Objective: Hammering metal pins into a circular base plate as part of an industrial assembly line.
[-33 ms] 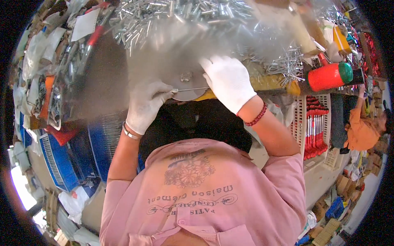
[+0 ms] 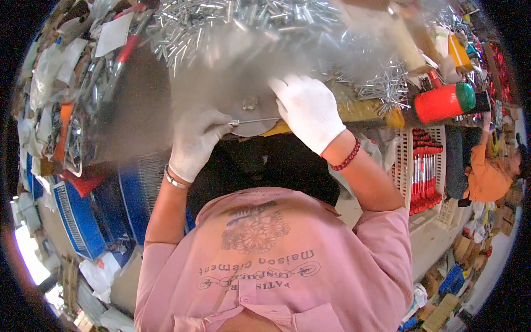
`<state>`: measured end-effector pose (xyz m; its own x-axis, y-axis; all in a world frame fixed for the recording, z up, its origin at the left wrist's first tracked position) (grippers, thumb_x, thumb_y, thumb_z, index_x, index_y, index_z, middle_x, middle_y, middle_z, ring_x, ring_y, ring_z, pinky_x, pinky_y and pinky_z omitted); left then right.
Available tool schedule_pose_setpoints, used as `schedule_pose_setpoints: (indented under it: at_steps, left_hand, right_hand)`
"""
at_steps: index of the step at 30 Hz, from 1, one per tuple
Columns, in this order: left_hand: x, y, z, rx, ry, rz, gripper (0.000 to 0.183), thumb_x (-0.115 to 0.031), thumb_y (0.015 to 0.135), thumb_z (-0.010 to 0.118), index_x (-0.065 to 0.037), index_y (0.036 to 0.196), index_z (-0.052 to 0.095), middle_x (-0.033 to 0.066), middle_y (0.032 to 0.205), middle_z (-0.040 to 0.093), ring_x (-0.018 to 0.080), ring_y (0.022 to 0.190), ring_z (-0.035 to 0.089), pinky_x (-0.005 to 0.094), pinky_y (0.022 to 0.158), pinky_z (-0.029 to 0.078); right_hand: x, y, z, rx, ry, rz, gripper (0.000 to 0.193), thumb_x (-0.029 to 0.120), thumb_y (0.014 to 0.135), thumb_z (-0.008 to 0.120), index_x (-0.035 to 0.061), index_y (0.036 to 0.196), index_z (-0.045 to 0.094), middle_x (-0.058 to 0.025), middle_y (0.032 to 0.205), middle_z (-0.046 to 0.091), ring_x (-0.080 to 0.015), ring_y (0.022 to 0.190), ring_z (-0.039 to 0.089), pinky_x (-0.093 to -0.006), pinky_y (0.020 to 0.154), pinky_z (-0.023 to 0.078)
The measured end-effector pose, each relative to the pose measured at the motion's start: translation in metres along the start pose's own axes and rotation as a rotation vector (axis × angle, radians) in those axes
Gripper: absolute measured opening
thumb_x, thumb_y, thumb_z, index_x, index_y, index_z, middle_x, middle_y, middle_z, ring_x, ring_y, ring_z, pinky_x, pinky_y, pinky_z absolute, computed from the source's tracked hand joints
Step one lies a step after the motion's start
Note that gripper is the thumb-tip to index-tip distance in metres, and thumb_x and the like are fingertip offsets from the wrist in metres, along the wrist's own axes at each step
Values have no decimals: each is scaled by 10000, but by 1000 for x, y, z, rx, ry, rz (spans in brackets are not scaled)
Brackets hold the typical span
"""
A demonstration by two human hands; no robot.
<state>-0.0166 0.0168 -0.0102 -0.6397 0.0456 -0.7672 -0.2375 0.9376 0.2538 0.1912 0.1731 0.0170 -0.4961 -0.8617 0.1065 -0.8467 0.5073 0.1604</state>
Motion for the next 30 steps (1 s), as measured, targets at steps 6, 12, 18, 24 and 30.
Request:
schedule_pose_setpoints:
  at_steps: [6, 12, 18, 24, 30]
  left_hand:
    - [4, -2, -2, 15, 44, 45, 124, -57, 788, 848, -71, 891, 780, 104, 887, 689, 331, 869, 690, 435, 761, 548]
    - [4, 1, -3, 36, 72, 61, 133, -58, 787, 851, -66, 896, 776, 103, 891, 687, 330, 871, 688, 435, 763, 548]
    - [7, -1, -2, 40, 32, 2, 141, -56, 777, 868, -67, 890, 784, 103, 885, 687, 316, 869, 695, 415, 758, 545]
    - [12, -4, 0, 16, -26, 24, 172, -50, 761, 887, -66, 905, 794, 92, 884, 691, 300, 846, 688, 412, 752, 544]
    - [3, -8, -1, -13, 20, 2, 205, -34, 782, 865, -65, 977, 812, 116, 922, 707, 315, 864, 692, 399, 774, 547]
  right_hand:
    - [17, -34, -25, -178, 397, 51, 480, 39, 907, 774, 161, 1369, 730, -122, 1093, 717, -327, 905, 740, -387, 781, 598]
    - [26, -59, -4, -129, 223, -129, 533, 39, 922, 658, 279, 1395, 703, -54, 860, 593, -254, 717, 678, -383, 605, 554]
    - [19, -36, -6, -122, 444, 33, 485, 30, 918, 755, 194, 1373, 724, -118, 993, 683, -330, 839, 716, -412, 729, 582]
    - [19, -25, -4, -144, 171, 10, 369, 176, 807, 855, 161, 1160, 750, -70, 1090, 634, -316, 1016, 651, -445, 847, 556]
    - [44, -51, 6, 108, 532, 159, 133, 188, 922, 766, 103, 995, 693, -123, 876, 717, -335, 814, 741, -436, 708, 581]
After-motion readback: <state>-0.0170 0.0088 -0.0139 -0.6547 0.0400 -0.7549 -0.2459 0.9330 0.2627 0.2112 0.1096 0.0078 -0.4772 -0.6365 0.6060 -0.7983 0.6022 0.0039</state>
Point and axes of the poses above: each hand's wrist, its own y-axis towards the middle knuckle, its own z-axis out of the palm, x = y × z, the point moved 1 cm from there along y, towards the middle knuckle
